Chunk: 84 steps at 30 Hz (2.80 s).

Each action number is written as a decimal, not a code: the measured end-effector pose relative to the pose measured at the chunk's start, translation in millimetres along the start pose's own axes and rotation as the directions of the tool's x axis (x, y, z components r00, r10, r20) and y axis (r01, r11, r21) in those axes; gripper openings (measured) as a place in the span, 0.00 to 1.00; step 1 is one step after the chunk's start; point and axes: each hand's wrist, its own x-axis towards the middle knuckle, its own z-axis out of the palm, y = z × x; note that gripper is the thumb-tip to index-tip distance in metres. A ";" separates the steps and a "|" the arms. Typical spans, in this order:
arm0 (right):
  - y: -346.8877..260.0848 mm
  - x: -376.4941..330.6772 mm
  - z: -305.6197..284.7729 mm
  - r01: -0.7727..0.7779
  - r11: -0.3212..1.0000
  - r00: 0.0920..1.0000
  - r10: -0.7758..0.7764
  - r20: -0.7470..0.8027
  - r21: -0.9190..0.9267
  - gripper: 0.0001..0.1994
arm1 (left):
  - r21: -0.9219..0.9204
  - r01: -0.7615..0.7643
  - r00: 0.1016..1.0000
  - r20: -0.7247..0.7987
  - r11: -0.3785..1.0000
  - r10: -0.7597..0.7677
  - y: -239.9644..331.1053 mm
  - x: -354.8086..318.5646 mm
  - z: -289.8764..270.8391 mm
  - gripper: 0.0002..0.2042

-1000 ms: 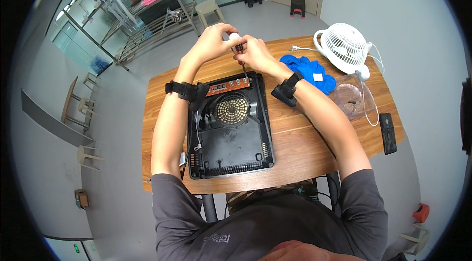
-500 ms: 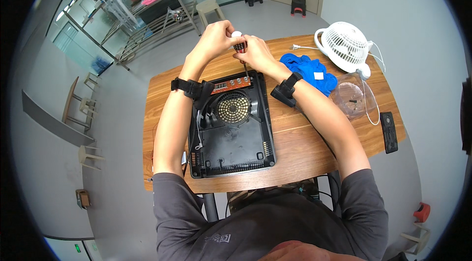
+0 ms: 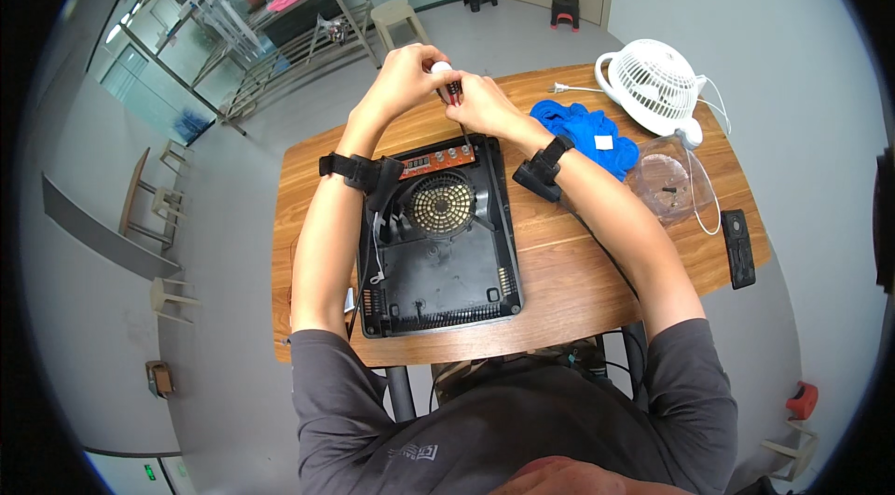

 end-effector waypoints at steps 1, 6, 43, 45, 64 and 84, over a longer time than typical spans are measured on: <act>-1.2 -1.2 1.8 0.019 1.000 0.999 -0.019 -0.029 0.001 0.17 | 0.023 0.026 1.000 0.000 0.999 -0.026 0.6 0.7 0.3 0.19; 1.6 -0.9 5.2 0.030 0.997 0.996 -0.036 -0.087 -0.069 0.17 | 0.128 0.150 0.989 -0.011 0.980 -0.150 11.2 4.3 1.7 0.23; 11.4 -3.7 7.5 -0.015 0.993 0.994 0.002 -0.112 -0.114 0.20 | 0.027 0.088 0.995 -0.057 0.996 -0.087 3.0 -0.3 9.8 0.21; 10.8 -2.9 6.7 -0.010 0.992 0.996 -0.001 -0.087 -0.129 0.19 | 0.090 0.153 0.986 -0.079 0.984 -0.146 6.0 -0.9 9.3 0.23; -8.3 -3.8 -3.8 -0.041 0.998 0.994 0.037 -0.105 -0.037 0.16 | 0.067 0.191 0.967 -0.182 0.979 -0.176 14.3 -11.4 1.8 0.23; -42.5 3.3 4.7 0.081 0.997 0.987 -0.081 -0.139 -0.002 0.19 | -0.025 0.153 0.972 0.185 0.988 -0.146 -53.3 -87.9 49.2 0.07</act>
